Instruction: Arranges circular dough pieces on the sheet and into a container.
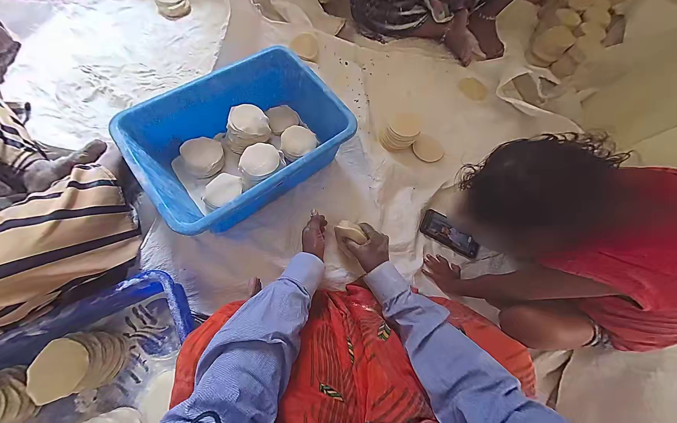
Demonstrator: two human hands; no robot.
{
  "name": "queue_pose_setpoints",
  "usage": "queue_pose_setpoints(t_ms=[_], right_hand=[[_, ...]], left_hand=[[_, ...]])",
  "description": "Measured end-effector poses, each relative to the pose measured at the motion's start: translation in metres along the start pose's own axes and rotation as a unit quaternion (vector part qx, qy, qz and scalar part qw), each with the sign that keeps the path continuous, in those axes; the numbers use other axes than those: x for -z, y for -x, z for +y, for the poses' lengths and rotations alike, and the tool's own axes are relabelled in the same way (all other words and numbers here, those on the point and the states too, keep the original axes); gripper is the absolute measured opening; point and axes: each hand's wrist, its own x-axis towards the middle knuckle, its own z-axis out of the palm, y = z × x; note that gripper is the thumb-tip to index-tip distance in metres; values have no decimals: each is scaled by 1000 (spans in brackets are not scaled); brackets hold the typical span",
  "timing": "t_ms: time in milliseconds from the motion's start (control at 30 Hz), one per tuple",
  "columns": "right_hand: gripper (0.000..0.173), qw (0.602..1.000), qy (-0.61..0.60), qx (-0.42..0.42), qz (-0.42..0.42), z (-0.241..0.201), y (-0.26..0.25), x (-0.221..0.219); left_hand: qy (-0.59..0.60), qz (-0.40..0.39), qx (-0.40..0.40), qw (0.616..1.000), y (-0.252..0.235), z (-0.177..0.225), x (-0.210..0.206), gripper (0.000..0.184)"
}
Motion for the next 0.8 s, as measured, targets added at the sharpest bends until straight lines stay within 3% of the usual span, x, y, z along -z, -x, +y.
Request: queue_pose_setpoints(t_ms=[67, 133, 200, 300, 433, 567, 667, 800], right_hand=[[46, 998, -11, 40, 53, -3, 8, 1], [46, 999, 47, 26, -8, -4, 6, 0], [37, 997, 61, 46, -14, 0, 4, -4], [32, 989, 24, 115, 90, 6, 8, -11], [37, 994, 58, 89, 8, 1, 3, -13], [35, 985, -9, 137, 100, 3, 9, -17], [37, 993, -7, 112, 32, 0, 6, -19], [35, 980, -57, 155, 109, 8, 10, -29]], left_hand=[[12, -16, -11, 1000, -3, -2, -2, 69], [0, -37, -12, 999, -3, -8, -5, 74], [-4, -35, -21, 999, 2, -7, -7, 71], [21, -8, -13, 1000, 1, 1, -5, 69], [31, -6, -6, 999, -2, -6, -8, 72], [34, 26, 1, 999, 0, 2, -3, 74], [46, 17, 5, 999, 1, -1, -9, 76], [41, 31, 14, 999, 3, 4, -4, 76]])
